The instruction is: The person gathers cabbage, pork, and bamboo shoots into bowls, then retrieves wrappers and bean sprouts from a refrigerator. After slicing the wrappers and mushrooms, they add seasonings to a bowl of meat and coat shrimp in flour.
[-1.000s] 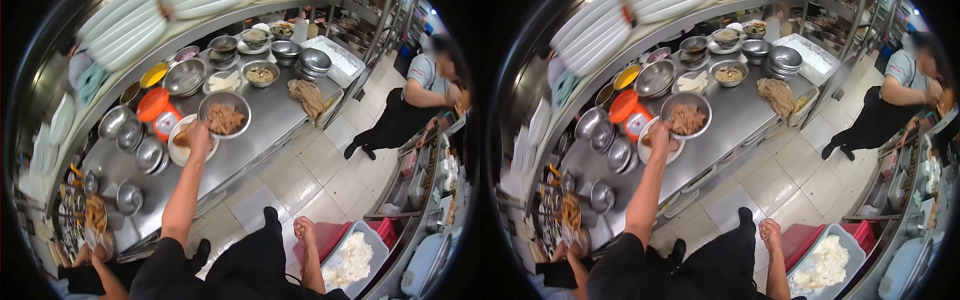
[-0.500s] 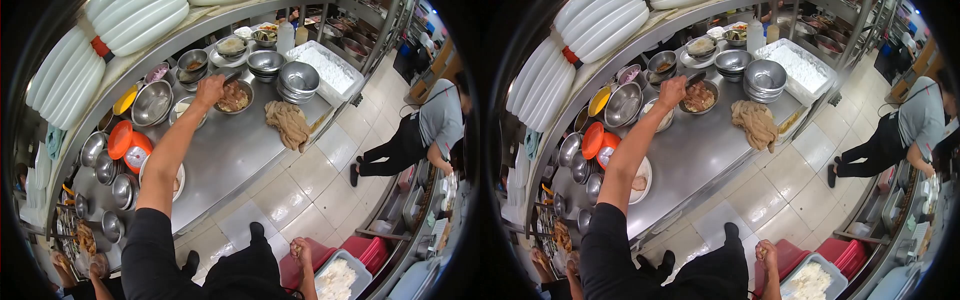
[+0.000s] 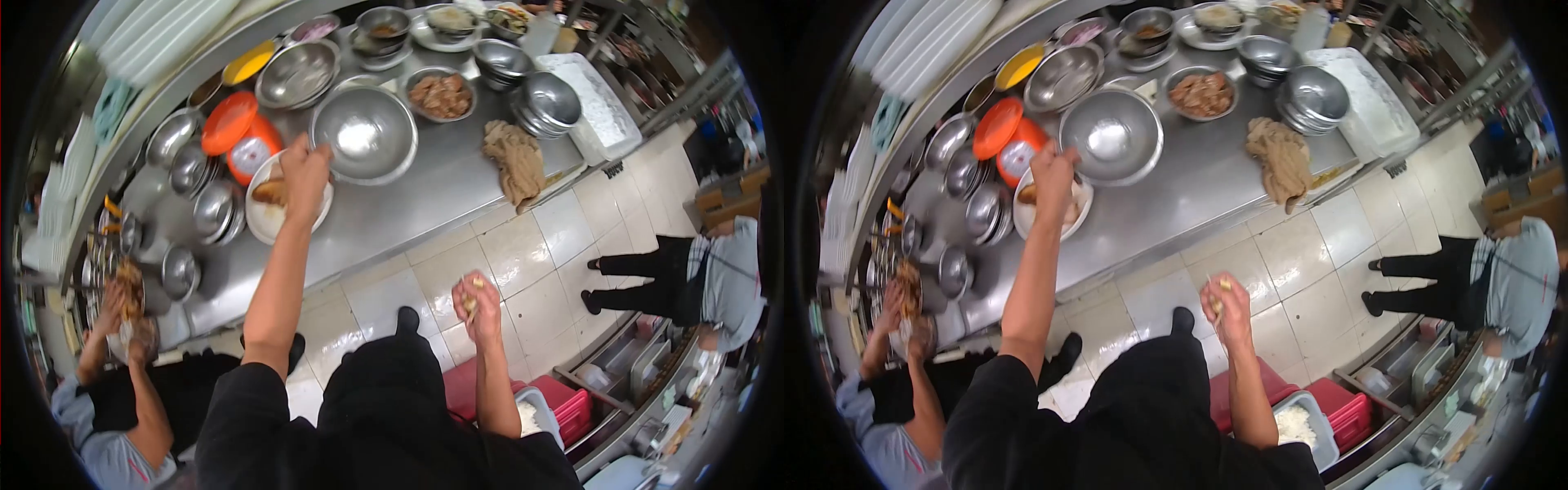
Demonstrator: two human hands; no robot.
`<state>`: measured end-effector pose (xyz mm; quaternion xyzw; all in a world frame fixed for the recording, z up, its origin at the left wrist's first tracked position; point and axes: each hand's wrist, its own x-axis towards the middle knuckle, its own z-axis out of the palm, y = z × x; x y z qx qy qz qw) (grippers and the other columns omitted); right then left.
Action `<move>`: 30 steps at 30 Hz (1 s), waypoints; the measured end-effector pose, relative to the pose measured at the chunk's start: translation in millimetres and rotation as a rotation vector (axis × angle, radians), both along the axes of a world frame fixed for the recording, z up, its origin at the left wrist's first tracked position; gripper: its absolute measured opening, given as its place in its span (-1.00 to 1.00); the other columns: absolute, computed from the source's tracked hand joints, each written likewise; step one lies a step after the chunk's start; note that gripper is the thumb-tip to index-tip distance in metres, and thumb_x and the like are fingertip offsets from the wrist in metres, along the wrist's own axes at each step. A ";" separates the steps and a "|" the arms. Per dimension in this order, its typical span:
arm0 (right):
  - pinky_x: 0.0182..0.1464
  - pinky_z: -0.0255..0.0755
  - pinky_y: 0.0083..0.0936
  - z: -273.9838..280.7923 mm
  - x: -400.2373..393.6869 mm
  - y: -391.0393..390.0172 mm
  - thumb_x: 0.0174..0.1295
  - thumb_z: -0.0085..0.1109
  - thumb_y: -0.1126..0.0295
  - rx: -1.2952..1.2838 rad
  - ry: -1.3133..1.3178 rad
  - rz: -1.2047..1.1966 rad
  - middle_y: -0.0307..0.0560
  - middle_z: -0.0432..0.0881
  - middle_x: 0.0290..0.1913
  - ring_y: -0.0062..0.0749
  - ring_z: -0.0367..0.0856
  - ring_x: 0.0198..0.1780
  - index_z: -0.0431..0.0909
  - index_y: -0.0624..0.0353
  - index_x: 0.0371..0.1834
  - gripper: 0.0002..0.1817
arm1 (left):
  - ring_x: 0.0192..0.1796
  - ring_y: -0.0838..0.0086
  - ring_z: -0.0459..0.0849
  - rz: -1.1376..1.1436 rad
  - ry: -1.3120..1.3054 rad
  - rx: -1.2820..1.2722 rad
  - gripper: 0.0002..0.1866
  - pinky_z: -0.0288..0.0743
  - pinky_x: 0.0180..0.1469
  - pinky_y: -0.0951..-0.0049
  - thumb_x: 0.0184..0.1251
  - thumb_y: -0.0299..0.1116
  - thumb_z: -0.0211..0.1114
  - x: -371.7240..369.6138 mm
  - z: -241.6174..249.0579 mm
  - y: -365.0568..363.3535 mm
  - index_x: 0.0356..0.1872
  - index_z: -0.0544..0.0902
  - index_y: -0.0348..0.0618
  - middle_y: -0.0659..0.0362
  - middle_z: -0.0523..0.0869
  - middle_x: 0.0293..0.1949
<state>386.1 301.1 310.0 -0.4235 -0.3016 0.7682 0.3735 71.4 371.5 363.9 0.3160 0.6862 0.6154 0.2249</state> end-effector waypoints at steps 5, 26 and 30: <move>-0.51 0.24 -0.55 55.0 -89.3 1.1 0.27 -0.03 0.39 0.697 -0.273 0.286 -0.15 0.46 -0.57 -0.53 0.41 -0.55 0.42 0.32 -0.39 -0.81 | -0.72 0.61 0.43 0.075 -0.318 -0.015 -0.91 0.30 -0.72 0.57 -0.02 -0.60 0.08 20.0 -26.0 -133.8 -0.60 0.55 -0.27 0.22 0.52 -0.70; -0.36 0.42 -0.29 54.1 -238.0 -270.2 -0.03 0.16 0.50 1.563 -0.405 0.953 0.07 0.57 -0.46 -0.05 0.55 -0.39 0.64 0.20 -0.40 -0.88 | -0.72 0.61 0.43 0.349 -0.563 0.051 -0.94 0.34 -0.72 0.60 -0.06 -0.59 0.10 19.3 -41.5 -504.8 -0.55 0.55 -0.32 0.20 0.55 -0.66; -0.25 0.43 -0.31 36.5 -236.9 -290.6 -0.06 0.20 0.56 1.536 -0.347 1.058 0.03 0.60 -0.43 -0.05 0.54 -0.35 0.62 0.23 -0.38 -0.86 | -0.72 0.60 0.45 0.371 -0.624 0.089 -0.95 0.35 -0.72 0.59 -0.07 -0.57 0.11 17.9 -57.6 -527.7 -0.58 0.53 -0.31 0.18 0.55 -0.65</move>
